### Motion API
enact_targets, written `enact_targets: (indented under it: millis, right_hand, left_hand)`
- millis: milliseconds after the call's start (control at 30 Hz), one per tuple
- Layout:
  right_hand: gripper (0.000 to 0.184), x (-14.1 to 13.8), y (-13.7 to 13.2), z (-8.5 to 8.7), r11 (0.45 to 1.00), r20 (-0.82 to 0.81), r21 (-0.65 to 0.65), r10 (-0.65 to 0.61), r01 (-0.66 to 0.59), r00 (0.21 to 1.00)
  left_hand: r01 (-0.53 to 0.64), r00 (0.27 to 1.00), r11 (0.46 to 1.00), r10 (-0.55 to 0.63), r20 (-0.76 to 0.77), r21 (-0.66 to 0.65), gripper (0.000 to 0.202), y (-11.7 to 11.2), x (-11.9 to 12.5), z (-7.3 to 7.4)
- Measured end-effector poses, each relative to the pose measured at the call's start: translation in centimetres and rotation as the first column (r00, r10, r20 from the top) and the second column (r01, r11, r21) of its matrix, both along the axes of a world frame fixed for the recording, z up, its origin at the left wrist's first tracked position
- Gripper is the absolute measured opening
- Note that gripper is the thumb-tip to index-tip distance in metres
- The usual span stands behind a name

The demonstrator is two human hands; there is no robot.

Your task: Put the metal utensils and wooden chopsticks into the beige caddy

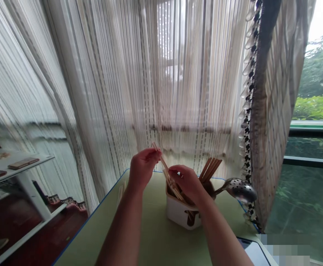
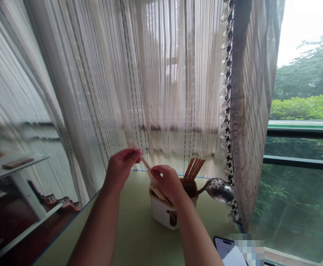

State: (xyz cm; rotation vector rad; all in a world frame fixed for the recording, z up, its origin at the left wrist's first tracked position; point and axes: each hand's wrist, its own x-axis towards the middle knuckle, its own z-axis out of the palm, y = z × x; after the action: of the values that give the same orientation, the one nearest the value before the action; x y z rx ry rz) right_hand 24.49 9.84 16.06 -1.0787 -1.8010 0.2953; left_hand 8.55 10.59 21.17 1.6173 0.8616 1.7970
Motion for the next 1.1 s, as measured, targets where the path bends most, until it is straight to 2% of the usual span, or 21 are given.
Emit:
enact_targets:
  millis: [167,400,533,600,667,900,1100]
  right_hand:
    - [0.017,1.2,0.9,-0.9,0.988,-0.044,-0.153,0.029,-0.035,0.999]
    - [0.022,1.4,0.8,-1.2,0.966,0.051,-0.257,0.05,-0.035,0.997]
    - [0.024,1.3,1.5,-1.7,0.965,-0.096,-0.236,0.096,-0.117,0.991]
    - [0.027,1.4,1.8,-2.0,0.949,-0.168,-0.259,0.141,-0.181,0.976]
    - [0.025,1.5,1.9,-2.1,0.938,-0.174,-0.283,0.156,-0.201,0.972]
    - [0.017,1.6,1.8,-1.5,0.973,-0.028,-0.211,0.091,-0.095,0.995]
    - [0.018,1.8,1.8,-1.3,0.987,0.058,-0.15,-0.047,0.055,0.997]
  left_hand:
    - [-0.047,0.995,0.997,0.042,0.092,0.055,0.028,0.3,-0.4,0.0]
    - [-0.101,0.991,0.995,0.101,-0.093,0.002,0.025,0.2,-0.4,-0.2]
    - [-0.023,0.995,0.999,0.018,-0.094,-0.046,0.029,1.0,-0.2,-0.8]
    - [-0.02,0.998,0.999,0.017,-0.057,-0.051,0.03,1.4,-0.1,-1.0]
    - [-0.022,0.999,0.998,0.02,-0.048,-0.051,0.03,1.5,0.2,-1.2]
    - [0.004,0.993,0.997,-0.013,-0.114,-0.072,0.038,1.1,0.7,-1.2]
    - [0.05,0.985,0.992,-0.069,-0.158,-0.12,0.036,1.2,0.4,-1.2]
